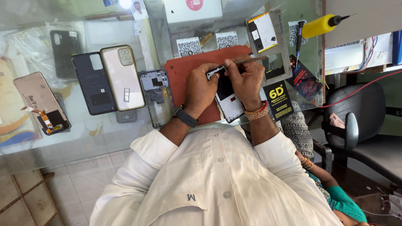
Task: The person holds a disassembled phone frame on a red mat and uses a thin metal pry tool to scrape and clean old adhesive and residue from the frame edges and screen recess, working around the perimeter of the phone body throughout the clip.
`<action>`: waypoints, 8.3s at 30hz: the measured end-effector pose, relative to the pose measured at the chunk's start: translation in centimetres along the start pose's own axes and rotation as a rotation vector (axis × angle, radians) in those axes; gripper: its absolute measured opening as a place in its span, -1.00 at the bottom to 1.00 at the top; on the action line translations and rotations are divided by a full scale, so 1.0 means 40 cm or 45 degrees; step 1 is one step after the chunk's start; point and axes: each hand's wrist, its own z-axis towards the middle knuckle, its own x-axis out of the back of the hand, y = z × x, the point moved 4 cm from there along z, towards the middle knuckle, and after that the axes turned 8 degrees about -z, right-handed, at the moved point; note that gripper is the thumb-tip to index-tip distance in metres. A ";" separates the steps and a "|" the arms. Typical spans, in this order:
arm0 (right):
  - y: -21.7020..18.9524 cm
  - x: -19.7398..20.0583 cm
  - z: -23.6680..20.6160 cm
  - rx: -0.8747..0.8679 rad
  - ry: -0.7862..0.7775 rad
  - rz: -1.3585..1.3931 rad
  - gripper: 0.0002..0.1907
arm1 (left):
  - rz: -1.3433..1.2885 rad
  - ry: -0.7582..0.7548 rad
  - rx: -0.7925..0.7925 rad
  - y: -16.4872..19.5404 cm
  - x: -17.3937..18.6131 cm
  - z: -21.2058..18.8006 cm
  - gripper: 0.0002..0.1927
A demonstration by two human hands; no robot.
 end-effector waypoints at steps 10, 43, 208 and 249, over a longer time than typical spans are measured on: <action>-0.007 -0.003 -0.004 0.004 0.005 -0.048 -0.87 | 0.017 0.015 0.042 -0.017 -0.003 -0.001 -0.76; -0.035 -0.007 0.023 0.077 0.045 -0.078 -0.77 | 0.008 0.025 0.005 -0.013 -0.002 0.011 -0.76; -0.074 0.001 0.043 0.041 0.005 -0.012 -0.85 | 0.043 0.061 -0.005 0.009 0.005 0.037 -0.77; -0.085 -0.008 0.074 0.001 0.089 -0.061 -0.77 | 0.040 0.063 -0.057 0.010 0.009 0.032 -0.75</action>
